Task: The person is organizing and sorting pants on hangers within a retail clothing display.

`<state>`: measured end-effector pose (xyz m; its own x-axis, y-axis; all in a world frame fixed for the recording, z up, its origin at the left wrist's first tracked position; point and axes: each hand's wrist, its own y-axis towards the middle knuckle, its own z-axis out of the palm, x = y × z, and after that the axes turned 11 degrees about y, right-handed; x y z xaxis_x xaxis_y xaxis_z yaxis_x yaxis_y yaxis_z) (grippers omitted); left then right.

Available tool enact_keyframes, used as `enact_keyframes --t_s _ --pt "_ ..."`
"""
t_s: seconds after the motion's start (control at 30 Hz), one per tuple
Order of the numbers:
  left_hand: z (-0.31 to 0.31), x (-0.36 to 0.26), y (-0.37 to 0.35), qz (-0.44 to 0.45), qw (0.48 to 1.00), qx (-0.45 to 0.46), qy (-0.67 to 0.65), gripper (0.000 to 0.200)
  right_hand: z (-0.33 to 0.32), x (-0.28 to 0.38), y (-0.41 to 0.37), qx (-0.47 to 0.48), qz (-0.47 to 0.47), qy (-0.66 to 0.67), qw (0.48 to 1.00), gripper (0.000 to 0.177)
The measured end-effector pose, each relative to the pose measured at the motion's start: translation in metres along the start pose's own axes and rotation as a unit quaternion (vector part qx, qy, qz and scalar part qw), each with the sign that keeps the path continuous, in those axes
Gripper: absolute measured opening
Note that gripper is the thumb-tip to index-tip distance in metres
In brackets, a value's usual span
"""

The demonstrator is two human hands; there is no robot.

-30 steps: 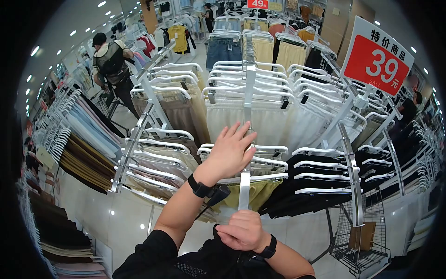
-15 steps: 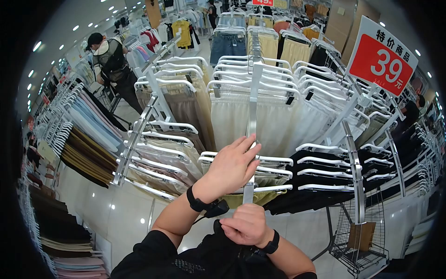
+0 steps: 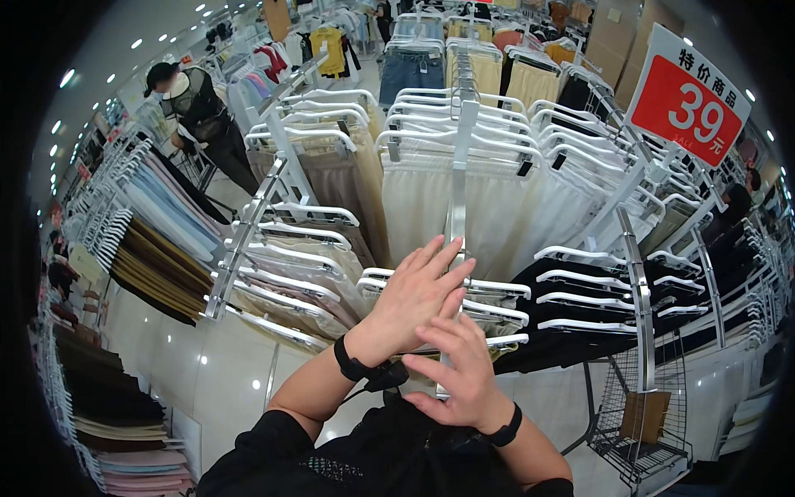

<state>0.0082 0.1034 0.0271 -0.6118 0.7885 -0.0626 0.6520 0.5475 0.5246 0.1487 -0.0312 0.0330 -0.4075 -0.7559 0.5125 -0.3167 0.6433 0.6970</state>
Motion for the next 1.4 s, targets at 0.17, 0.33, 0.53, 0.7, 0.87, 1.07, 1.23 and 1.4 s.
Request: enact_keyframes --t_s 0.17,0.33,0.53,0.7,0.87,1.07,1.23,1.4 --pt "-0.004 0.001 -0.001 -0.010 0.997 0.025 -0.066 0.051 -0.011 -0.022 -0.015 0.042 0.074 0.042 0.995 0.114" --pt "-0.002 0.004 -0.004 -0.016 0.997 0.017 -0.078 0.054 -0.008 -0.028 -0.023 0.046 0.129 0.113 0.984 0.136" --pt "-0.006 0.002 -0.006 -0.020 0.999 0.012 -0.046 0.054 -0.012 -0.023 -0.018 0.055 0.149 0.109 0.981 0.144" --pt "-0.010 0.003 -0.005 -0.014 1.000 0.007 -0.026 0.054 -0.013 -0.021 -0.018 0.053 0.162 0.082 0.982 0.145" --pt "-0.010 0.001 -0.007 -0.003 0.999 -0.026 -0.042 0.051 -0.011 -0.019 -0.021 0.018 0.135 0.037 0.990 0.127" --pt "-0.021 -0.011 -0.025 0.022 0.986 0.023 -0.161 0.055 -0.007 -0.021 -0.030 -0.017 0.097 0.023 0.995 0.119" --pt "-0.038 -0.026 -0.040 0.004 0.979 0.049 -0.199 0.074 -0.021 -0.017 -0.040 -0.048 0.176 0.151 0.971 0.125" --pt "-0.054 -0.038 -0.051 0.058 0.975 0.080 -0.197 0.086 -0.043 -0.035 -0.031 -0.180 0.246 0.235 0.923 0.080"
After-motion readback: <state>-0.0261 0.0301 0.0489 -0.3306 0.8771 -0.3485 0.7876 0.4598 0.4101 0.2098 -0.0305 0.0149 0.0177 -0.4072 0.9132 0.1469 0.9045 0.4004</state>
